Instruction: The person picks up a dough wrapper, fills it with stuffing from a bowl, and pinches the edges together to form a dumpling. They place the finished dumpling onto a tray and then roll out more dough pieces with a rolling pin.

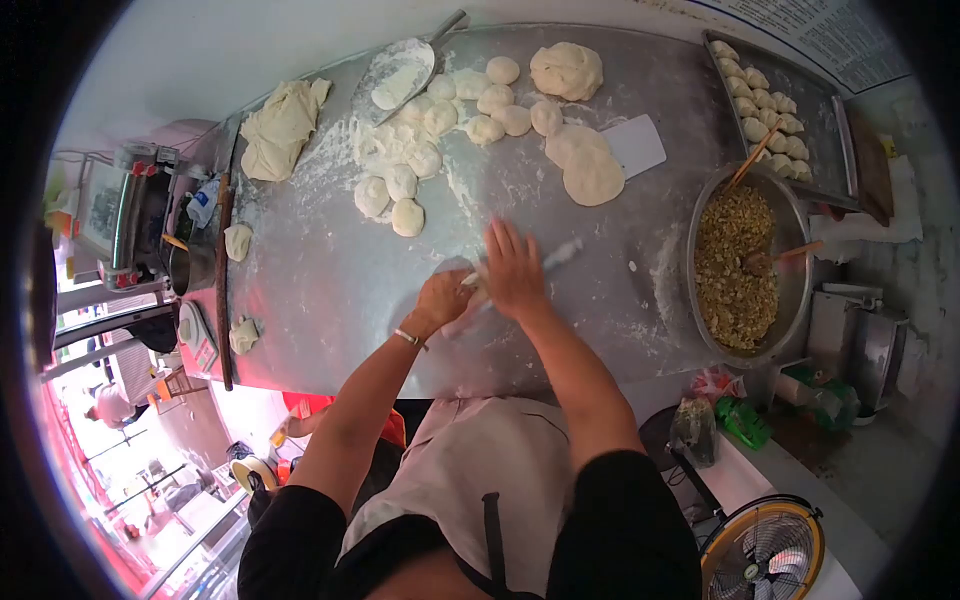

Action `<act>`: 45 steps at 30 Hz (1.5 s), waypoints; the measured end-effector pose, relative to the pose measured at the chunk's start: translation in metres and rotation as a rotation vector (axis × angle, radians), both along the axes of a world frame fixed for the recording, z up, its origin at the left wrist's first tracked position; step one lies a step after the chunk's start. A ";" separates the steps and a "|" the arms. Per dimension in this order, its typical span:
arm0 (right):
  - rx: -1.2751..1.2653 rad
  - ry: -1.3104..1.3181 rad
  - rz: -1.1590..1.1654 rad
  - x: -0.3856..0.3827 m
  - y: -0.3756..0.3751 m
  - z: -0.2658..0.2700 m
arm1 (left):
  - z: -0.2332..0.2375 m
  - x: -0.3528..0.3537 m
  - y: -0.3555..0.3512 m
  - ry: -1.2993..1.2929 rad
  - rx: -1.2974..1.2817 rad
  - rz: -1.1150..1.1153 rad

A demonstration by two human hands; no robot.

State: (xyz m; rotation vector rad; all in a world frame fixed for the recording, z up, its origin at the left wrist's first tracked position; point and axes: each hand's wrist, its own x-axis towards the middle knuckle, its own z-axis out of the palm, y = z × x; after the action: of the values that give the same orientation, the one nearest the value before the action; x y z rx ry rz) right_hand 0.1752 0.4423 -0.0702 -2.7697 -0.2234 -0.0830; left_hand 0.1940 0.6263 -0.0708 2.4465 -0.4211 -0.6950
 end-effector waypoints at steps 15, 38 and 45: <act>0.070 -0.048 -0.046 0.018 0.021 -0.005 | -0.008 -0.012 0.018 -0.059 -0.037 0.029; 0.316 0.154 0.201 -0.084 -0.087 0.027 | -0.017 0.185 -0.081 -0.046 -0.263 0.102; -0.001 0.126 0.060 -0.036 -0.051 0.008 | -0.004 -0.006 -0.048 0.040 0.063 -0.201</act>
State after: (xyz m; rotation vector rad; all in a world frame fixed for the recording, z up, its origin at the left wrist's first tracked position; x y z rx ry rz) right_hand 0.1388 0.3915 -0.0618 -2.7541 -0.2731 0.1070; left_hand 0.1880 0.5780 -0.0751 2.4668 -0.6447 -0.8511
